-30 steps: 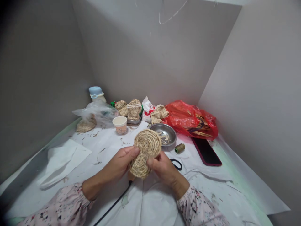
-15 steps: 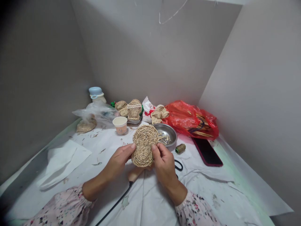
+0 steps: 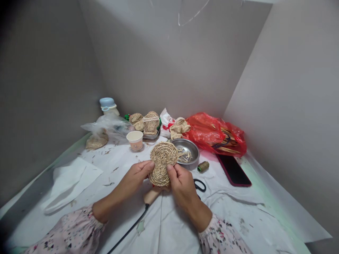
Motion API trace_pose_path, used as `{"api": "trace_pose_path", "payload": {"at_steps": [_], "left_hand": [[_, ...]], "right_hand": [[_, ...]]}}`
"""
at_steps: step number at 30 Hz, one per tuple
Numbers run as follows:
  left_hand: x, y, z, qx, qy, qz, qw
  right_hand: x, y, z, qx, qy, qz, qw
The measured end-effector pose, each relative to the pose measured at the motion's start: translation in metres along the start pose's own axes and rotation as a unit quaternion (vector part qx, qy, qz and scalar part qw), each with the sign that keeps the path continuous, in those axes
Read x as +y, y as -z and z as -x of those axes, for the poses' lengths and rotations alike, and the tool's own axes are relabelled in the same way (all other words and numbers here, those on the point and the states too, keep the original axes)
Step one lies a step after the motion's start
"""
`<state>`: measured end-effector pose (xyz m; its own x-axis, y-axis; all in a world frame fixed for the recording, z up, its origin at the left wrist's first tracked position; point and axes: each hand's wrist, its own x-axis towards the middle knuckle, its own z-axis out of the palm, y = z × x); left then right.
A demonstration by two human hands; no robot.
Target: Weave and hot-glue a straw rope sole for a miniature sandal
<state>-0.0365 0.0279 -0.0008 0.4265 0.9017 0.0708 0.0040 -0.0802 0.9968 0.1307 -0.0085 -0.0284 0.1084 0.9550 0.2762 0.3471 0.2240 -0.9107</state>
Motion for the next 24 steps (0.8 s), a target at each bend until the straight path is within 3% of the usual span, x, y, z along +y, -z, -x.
{"api": "trace_pose_path", "payload": {"at_steps": [11, 24], "left_hand": [[0.001, -0.01, 0.008, 0.031, -0.017, -0.119, 0.992], [0.01, -0.017, 0.017, 0.059, -0.029, -0.123, 0.99]], "right_hand": [[-0.003, -0.001, 0.004, 0.057, 0.081, 0.158, 0.982], [-0.009, -0.001, 0.011, 0.078, 0.106, 0.146, 0.981]]}}
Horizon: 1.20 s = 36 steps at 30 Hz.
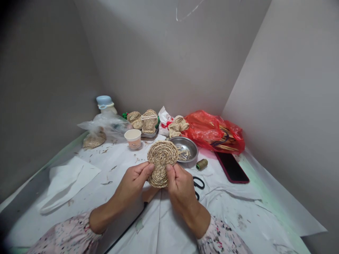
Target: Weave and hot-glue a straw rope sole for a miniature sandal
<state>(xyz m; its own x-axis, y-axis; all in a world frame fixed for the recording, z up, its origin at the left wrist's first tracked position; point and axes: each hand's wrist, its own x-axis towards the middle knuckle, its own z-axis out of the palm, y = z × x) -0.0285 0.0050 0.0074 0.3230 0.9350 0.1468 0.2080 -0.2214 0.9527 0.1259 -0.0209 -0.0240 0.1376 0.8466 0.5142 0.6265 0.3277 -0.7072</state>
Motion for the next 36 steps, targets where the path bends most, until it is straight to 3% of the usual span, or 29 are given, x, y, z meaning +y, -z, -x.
{"api": "trace_pose_path", "payload": {"at_steps": [24, 31, 36], "left_hand": [[0.0002, 0.0035, -0.0061, -0.014, -0.013, -0.006, 1.0], [-0.0001, 0.0063, -0.0081, -0.007, -0.009, 0.048, 0.999], [-0.0032, 0.0029, -0.0059, -0.011, 0.015, 0.098, 0.995]], "right_hand": [[0.0002, -0.0033, 0.0026, -0.007, -0.02, -0.016, 1.0], [0.0026, -0.0052, 0.0005, -0.031, -0.09, -0.143, 0.985], [0.0059, -0.005, 0.0004, -0.033, -0.092, -0.145, 0.985]]}}
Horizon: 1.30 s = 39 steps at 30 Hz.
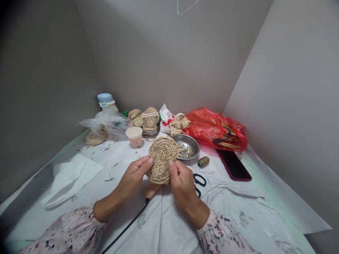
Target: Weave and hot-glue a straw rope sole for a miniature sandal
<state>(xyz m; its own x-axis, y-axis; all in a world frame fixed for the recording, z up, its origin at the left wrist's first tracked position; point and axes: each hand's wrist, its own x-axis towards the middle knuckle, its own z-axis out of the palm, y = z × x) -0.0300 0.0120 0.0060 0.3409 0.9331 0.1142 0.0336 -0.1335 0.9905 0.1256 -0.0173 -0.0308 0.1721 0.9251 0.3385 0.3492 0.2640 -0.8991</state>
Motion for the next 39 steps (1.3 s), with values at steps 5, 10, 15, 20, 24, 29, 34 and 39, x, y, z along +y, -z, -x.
{"api": "trace_pose_path", "payload": {"at_steps": [5, 10, 15, 20, 24, 29, 34, 39], "left_hand": [[0.0, -0.004, 0.0, -0.02, 0.023, 0.061, 0.998], [0.0, -0.005, 0.002, 0.004, 0.032, 0.03, 0.999], [0.0, -0.006, 0.005, 0.023, 0.017, -0.03, 0.999], [-0.001, -0.007, 0.006, 0.011, 0.022, -0.03, 0.999], [-0.005, -0.007, 0.008, -0.01, 0.021, -0.035, 0.999], [-0.009, -0.01, 0.01, -0.019, 0.015, -0.05, 0.998], [-0.003, -0.012, 0.014, -0.017, -0.005, -0.079, 0.997], [-0.002, -0.011, 0.013, -0.006, -0.026, -0.086, 0.996]], "right_hand": [[0.0, -0.002, 0.002, -0.018, 0.013, -0.022, 1.0], [-0.002, -0.002, 0.003, -0.032, 0.025, -0.05, 0.998], [-0.003, -0.001, 0.002, -0.03, -0.004, -0.09, 0.995], [-0.005, 0.0, 0.001, -0.031, -0.024, -0.131, 0.991], [-0.002, 0.0, 0.001, -0.041, -0.036, -0.15, 0.987], [0.0, 0.001, 0.002, -0.059, -0.052, -0.172, 0.982], [-0.006, 0.0, 0.007, -0.078, -0.03, -0.221, 0.972], [-0.005, 0.0, 0.006, -0.068, -0.013, -0.183, 0.981]]}}
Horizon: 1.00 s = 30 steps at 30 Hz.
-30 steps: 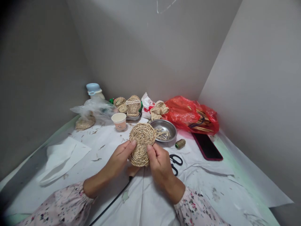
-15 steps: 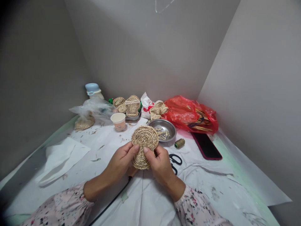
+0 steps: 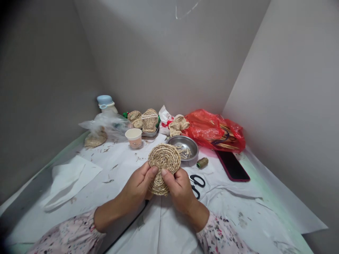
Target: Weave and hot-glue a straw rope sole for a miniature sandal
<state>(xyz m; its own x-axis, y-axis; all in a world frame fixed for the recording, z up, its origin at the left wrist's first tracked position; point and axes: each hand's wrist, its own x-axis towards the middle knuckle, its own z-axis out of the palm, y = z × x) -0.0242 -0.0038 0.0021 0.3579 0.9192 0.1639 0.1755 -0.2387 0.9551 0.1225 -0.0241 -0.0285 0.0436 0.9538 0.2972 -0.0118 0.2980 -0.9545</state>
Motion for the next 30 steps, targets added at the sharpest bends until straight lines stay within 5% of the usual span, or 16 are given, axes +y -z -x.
{"api": "trace_pose_path", "payload": {"at_steps": [9, 19, 30], "left_hand": [[-0.001, 0.004, 0.001, -0.013, 0.009, -0.011, 1.0], [0.001, 0.005, -0.003, 0.017, 0.006, -0.149, 0.989], [0.006, -0.004, 0.01, 0.047, -0.102, -0.2, 0.973]], "right_hand": [[-0.003, 0.002, -0.002, -0.038, -0.015, 0.017, 0.999], [-0.008, -0.001, -0.001, -0.017, -0.02, 0.051, 0.998], [-0.002, -0.009, 0.002, 0.04, 0.059, 0.164, 0.984]]}}
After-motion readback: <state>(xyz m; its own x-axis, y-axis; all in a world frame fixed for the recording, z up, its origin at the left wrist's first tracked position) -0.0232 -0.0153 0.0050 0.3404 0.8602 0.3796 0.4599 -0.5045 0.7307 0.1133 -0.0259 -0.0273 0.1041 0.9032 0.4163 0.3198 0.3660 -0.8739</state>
